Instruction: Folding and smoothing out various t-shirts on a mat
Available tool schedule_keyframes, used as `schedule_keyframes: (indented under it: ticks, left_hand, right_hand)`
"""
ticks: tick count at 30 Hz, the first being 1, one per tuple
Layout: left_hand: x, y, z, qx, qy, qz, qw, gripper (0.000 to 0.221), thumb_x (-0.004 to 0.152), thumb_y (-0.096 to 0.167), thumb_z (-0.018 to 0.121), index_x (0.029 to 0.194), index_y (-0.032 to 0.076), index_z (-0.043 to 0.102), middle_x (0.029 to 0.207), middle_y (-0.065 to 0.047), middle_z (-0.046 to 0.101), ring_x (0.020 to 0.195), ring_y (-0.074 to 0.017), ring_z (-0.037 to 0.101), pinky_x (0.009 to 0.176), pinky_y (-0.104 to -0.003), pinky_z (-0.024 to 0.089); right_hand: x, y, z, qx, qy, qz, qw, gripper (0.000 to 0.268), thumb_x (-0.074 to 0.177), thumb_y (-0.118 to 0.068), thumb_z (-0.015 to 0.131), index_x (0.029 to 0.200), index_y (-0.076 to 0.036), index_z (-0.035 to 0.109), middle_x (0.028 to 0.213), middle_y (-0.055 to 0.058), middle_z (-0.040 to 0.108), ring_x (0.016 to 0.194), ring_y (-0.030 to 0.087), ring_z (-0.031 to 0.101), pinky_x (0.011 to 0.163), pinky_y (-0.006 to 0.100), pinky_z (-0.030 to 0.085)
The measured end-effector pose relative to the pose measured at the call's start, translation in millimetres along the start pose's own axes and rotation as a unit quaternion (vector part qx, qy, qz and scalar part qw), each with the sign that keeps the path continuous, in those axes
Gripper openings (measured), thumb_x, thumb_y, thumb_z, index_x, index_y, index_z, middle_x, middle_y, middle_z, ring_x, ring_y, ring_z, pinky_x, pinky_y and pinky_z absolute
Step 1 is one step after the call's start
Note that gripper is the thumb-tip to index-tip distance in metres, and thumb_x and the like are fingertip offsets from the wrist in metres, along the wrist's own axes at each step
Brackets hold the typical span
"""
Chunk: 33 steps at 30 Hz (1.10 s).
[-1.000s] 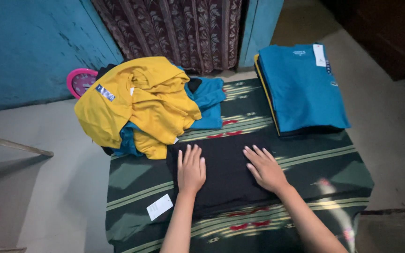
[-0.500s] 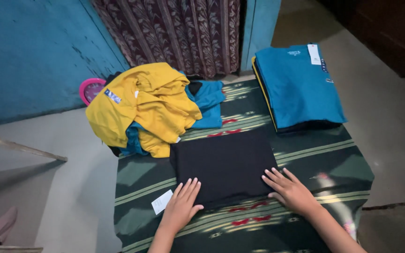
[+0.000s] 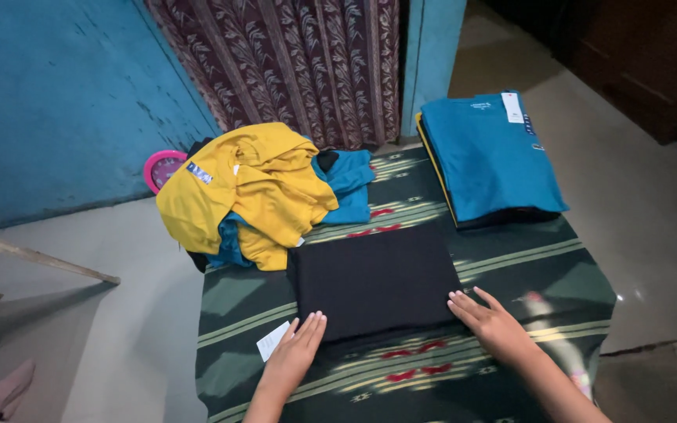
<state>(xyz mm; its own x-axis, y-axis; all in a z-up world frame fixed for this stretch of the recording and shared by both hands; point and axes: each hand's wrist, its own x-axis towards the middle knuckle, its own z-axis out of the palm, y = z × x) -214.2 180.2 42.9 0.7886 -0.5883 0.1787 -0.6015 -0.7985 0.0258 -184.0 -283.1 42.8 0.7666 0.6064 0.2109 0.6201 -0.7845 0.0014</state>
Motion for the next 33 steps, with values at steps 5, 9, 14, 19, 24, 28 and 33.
schedule_keyframes:
  ticks: [5, 9, 14, 19, 24, 28, 33]
  left_hand:
    - [-3.0, 0.0, -16.0, -0.001, -0.06, -0.02, 0.998, 0.07, 0.085, 0.003, 0.055, 0.153, 0.002, 0.037, 0.159, -0.012, 0.043, 0.149, -0.0217, 0.037, 0.12, -0.049, 0.025]
    - [-3.3, -3.2, -4.9, 0.03, -0.097, -0.031, 0.994, 0.072, 0.085, 0.002, 0.056, 0.154, 0.003, 0.037, 0.162, -0.011, 0.04, 0.15, -0.0221, 0.032, 0.12, -0.05, 0.022]
    - [3.3, 0.4, -30.1, 0.066, 0.035, -0.012, 0.997, 0.065, 0.082, 0.007, 0.06, 0.146, 0.002, 0.049, 0.151, -0.012, 0.054, 0.144, -0.0224, 0.046, 0.116, -0.047, 0.034]
    - [9.7, 5.3, -37.6, 0.036, 0.061, -0.037, 0.997, 0.055, 0.088, 0.016, 0.056, 0.142, 0.009, 0.055, 0.15, -0.006, 0.056, 0.143, -0.0229, 0.048, 0.112, -0.047, 0.036]
    - [11.2, -5.0, -20.0, 0.079, 0.055, -0.011, 0.995, 0.056, 0.087, 0.016, 0.059, 0.142, 0.009, 0.057, 0.14, -0.005, 0.065, 0.136, -0.0241, 0.055, 0.111, -0.046, 0.04]
    - [17.7, -7.0, -46.0, 0.083, 0.113, 0.011, 0.99, 0.052, 0.086, 0.016, 0.06, 0.138, 0.01, 0.061, 0.139, -0.005, 0.066, 0.131, -0.0249, 0.059, 0.112, -0.044, 0.041]
    - [6.3, -15.2, -26.6, 0.119, 0.04, 0.021, 0.992, 0.059, 0.086, 0.019, 0.058, 0.145, 0.015, 0.055, 0.144, -0.004, 0.061, 0.134, -0.032, 0.055, 0.115, -0.05, 0.036]
  right_hand:
    - [-2.4, 1.6, 11.0, 0.014, -0.059, 0.023, 0.998, 0.066, 0.077, -0.003, 0.064, 0.142, -0.011, 0.054, 0.153, 0.008, 0.051, 0.145, 0.018, 0.044, 0.126, 0.051, 0.02]
    - [0.4, -2.0, 9.4, 0.003, -0.072, 0.034, 0.997, 0.067, 0.076, -0.002, 0.068, 0.141, -0.013, 0.056, 0.154, 0.006, 0.05, 0.143, 0.017, 0.045, 0.126, 0.051, 0.02]
    - [-3.3, 2.7, 11.5, 0.019, -0.036, 0.025, 0.999, 0.066, 0.074, -0.006, 0.068, 0.139, -0.01, 0.057, 0.149, 0.007, 0.056, 0.14, 0.017, 0.05, 0.126, 0.051, 0.022]
    - [-2.0, -6.7, 5.4, 0.016, -0.052, 0.069, 0.996, 0.063, 0.079, -0.009, 0.067, 0.141, -0.014, 0.056, 0.149, 0.005, 0.056, 0.14, 0.015, 0.051, 0.127, 0.051, 0.023]
    - [-7.1, -4.3, 9.9, 0.027, -0.001, 0.05, 0.998, 0.073, 0.07, -0.004, 0.068, 0.141, -0.01, 0.055, 0.149, 0.005, 0.057, 0.14, 0.015, 0.051, 0.126, 0.048, 0.025]
    - [-6.2, -6.8, 4.1, 0.022, -0.013, 0.059, 0.998, 0.059, 0.08, -0.012, 0.063, 0.139, -0.01, 0.056, 0.147, 0.006, 0.058, 0.139, 0.015, 0.052, 0.127, 0.05, 0.024]
    - [-9.3, -5.7, 9.5, 0.047, 0.041, 0.047, 0.997, 0.053, 0.082, -0.013, 0.065, 0.135, -0.012, 0.061, 0.144, 0.003, 0.062, 0.137, 0.015, 0.055, 0.125, 0.049, 0.027]
